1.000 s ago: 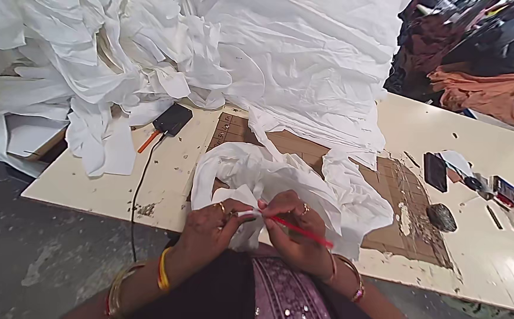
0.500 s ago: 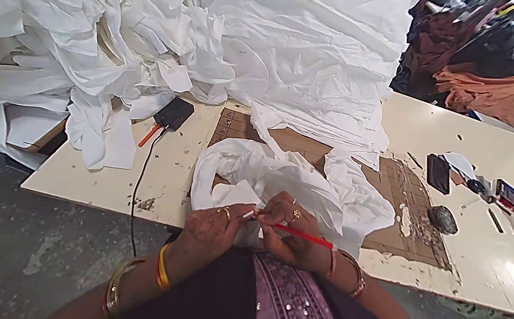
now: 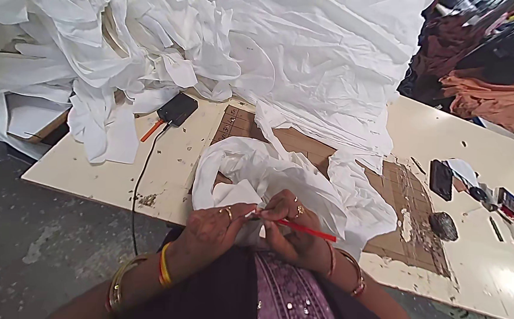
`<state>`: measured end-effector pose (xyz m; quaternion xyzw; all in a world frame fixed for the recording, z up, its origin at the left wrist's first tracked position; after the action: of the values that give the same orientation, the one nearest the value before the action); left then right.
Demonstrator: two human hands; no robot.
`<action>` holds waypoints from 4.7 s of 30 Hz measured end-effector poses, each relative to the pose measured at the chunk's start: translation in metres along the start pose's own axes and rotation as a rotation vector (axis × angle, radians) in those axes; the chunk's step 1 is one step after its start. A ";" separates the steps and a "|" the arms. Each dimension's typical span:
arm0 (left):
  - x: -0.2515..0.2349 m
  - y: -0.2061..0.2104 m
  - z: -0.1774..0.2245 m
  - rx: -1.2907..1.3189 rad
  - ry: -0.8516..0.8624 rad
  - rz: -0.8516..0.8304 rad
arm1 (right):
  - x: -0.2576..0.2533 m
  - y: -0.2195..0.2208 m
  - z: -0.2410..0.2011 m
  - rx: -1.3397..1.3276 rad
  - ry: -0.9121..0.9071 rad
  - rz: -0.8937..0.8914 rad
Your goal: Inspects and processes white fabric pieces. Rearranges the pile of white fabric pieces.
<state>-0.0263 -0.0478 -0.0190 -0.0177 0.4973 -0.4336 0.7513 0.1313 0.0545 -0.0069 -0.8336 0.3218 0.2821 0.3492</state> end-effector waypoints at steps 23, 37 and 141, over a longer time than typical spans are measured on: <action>-0.026 -0.040 -0.062 0.202 -0.389 -0.186 | -0.200 -0.059 0.181 0.816 0.066 -0.678; -0.131 0.040 -0.047 0.958 -0.597 -0.160 | -0.206 -0.190 -0.030 1.209 -0.128 0.323; -0.034 0.023 0.017 0.497 -0.299 -0.204 | -0.001 -0.022 -0.018 0.809 -0.205 0.036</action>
<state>-0.0027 -0.0176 0.0034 0.0532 0.2553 -0.6078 0.7500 0.1510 0.0536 0.0134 -0.5909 0.3849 0.2205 0.6738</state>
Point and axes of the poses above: each hand's wrist, its own x-axis away from the middle knuckle, its own y-axis out of the palm, z = x × y, the point moved 1 cm from there along -x, towards the middle knuckle, and after that the axes turned 2 degrees about x, right-handed, at the moved point
